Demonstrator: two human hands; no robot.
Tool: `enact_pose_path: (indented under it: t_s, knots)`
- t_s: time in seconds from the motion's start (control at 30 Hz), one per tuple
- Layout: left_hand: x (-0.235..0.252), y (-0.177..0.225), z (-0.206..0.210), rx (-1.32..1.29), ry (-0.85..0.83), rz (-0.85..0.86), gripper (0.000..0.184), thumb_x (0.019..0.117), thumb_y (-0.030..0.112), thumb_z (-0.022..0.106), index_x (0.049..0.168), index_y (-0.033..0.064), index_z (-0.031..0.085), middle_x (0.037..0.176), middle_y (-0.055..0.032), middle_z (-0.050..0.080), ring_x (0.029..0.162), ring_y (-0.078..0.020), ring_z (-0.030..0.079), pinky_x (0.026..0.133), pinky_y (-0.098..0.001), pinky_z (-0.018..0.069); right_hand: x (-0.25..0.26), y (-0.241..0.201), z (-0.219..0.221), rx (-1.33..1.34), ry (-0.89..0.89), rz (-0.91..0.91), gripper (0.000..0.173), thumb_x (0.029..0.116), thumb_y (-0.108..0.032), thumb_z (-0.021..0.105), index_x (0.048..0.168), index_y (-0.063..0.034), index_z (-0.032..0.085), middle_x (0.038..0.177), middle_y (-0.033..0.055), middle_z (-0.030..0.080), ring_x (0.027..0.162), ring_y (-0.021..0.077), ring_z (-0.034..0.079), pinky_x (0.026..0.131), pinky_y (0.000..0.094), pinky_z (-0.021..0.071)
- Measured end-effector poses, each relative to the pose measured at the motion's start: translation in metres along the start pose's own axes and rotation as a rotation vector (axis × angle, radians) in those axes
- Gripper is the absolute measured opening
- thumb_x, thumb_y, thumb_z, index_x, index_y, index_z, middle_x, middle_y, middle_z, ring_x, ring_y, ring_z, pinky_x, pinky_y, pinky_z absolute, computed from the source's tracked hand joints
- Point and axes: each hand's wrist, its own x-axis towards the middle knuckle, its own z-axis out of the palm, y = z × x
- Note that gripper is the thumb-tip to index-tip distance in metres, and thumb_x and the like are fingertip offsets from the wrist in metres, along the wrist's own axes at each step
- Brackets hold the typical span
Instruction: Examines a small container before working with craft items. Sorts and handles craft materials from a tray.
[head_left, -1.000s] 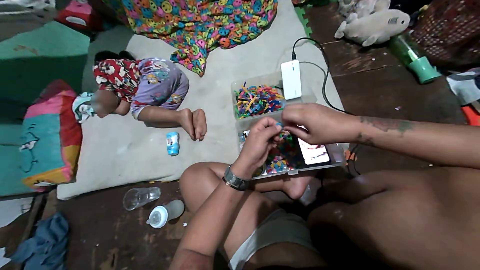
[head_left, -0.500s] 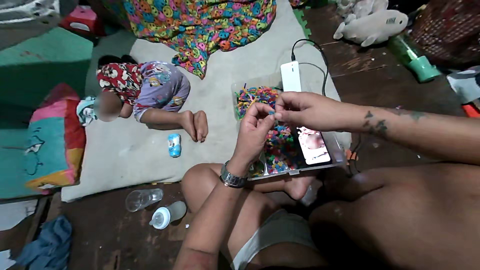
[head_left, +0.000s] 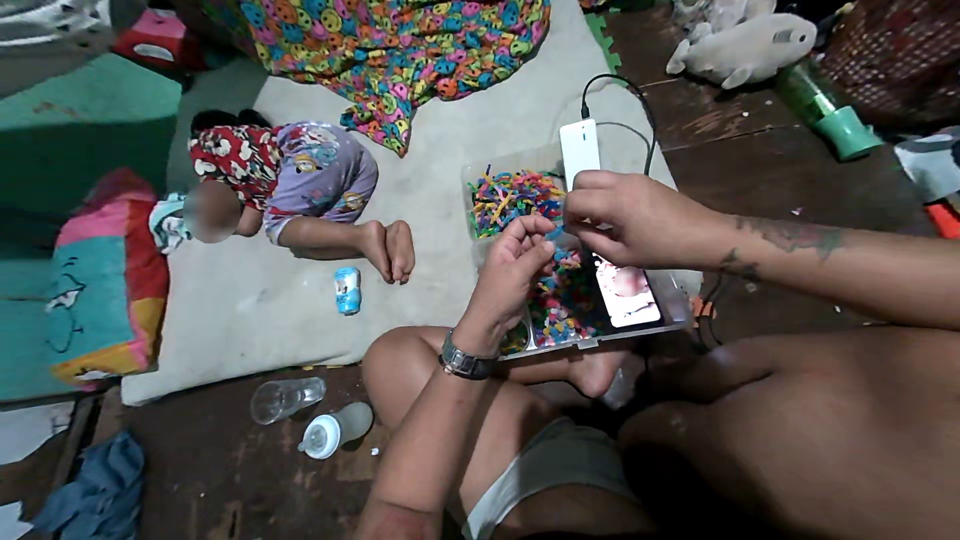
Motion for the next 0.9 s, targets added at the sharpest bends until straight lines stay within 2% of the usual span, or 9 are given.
enact_pose_path:
  t_s: [0.07,0.17,0.23,0.37,0.47,0.57,0.8,0.9]
  knots:
    - [-0.001,0.001,0.000,0.001,-0.023,-0.060,0.020,0.1005,0.001,0.049,0.116,0.0121,0.057,0.084,0.0029,0.057,0.067,-0.0047,0.056,0.066,-0.0216,0.0522,0.000,0.000,-0.004,-0.143,-0.014,-0.109,0.007,0.0908,-0.006,0.060,0.090,-0.0033,0.066,0.085,0.0102,0.057,0.076,0.0255,0.060,0.064,0.0408,0.0525]
    - [-0.002,0.003,-0.004,0.128,-0.058,-0.042,0.014,0.1003,0.000,0.051,0.108,0.0094,0.058,0.081,0.0021,0.058,0.065,-0.0038,0.055,0.064,-0.0203,0.0510,0.003,0.000,-0.005,-0.234,-0.025,-0.206,0.009,0.0911,-0.008,0.057,0.087,-0.0035,0.063,0.081,0.0115,0.057,0.074,0.0302,0.061,0.061,0.0445,0.0489]
    - [-0.003,0.006,-0.007,0.181,-0.038,-0.022,0.012,0.1006,0.002,0.051,0.104,0.0100,0.059,0.082,0.0016,0.059,0.064,-0.0038,0.054,0.062,-0.0199,0.0494,0.004,-0.002,-0.006,-0.199,-0.041,-0.159,0.010,0.0916,-0.011,0.059,0.088,-0.0046,0.065,0.083,0.0101,0.059,0.076,0.0284,0.062,0.062,0.0439,0.0504]
    - [-0.005,0.005,-0.005,0.053,0.010,-0.046,0.016,0.1044,0.006,0.044,0.107,0.0127,0.058,0.092,0.0006,0.064,0.077,-0.0063,0.063,0.072,-0.0238,0.0556,0.002,-0.007,-0.006,0.059,-0.069,0.025,0.012,0.0953,-0.014,0.062,0.092,-0.0042,0.068,0.088,0.0080,0.060,0.078,0.0193,0.063,0.067,0.0365,0.0549]
    - [-0.007,-0.001,-0.002,-0.136,0.023,-0.047,0.018,0.1047,0.006,0.045,0.109,0.0143,0.060,0.086,0.0017,0.064,0.073,-0.0057,0.063,0.072,-0.0223,0.0559,-0.001,-0.007,-0.002,0.214,-0.024,0.125,0.013,0.0966,-0.012,0.059,0.090,-0.0038,0.066,0.088,0.0056,0.060,0.075,0.0103,0.057,0.065,0.0255,0.0489]
    - [-0.009,-0.008,0.002,-0.231,0.066,-0.048,0.019,0.1022,-0.001,0.048,0.110,0.0139,0.058,0.083,0.0012,0.063,0.070,-0.0053,0.061,0.071,-0.0215,0.0551,-0.002,-0.010,0.000,0.259,0.038,0.151,0.012,0.0973,-0.009,0.056,0.092,-0.0023,0.064,0.090,0.0068,0.063,0.078,0.0091,0.059,0.069,0.0249,0.0504]
    - [-0.015,-0.012,0.013,0.035,0.018,0.015,0.013,0.0982,-0.003,0.055,0.100,0.0098,0.058,0.084,-0.0013,0.067,0.069,-0.0050,0.062,0.066,-0.0200,0.0534,-0.004,-0.007,0.001,0.347,0.106,0.298,0.010,0.0984,-0.006,0.053,0.093,-0.0024,0.060,0.078,0.0009,0.056,0.065,0.0021,0.051,0.059,0.0194,0.0427]
    - [-0.019,-0.005,0.018,0.179,-0.048,0.073,0.010,0.0971,-0.002,0.056,0.099,0.0081,0.058,0.082,0.0007,0.067,0.068,-0.0031,0.062,0.065,-0.0192,0.0530,-0.003,-0.010,-0.002,0.317,0.085,0.330,0.011,0.0986,-0.007,0.054,0.090,-0.0040,0.060,0.075,0.0003,0.056,0.064,0.0027,0.051,0.058,0.0203,0.0432]
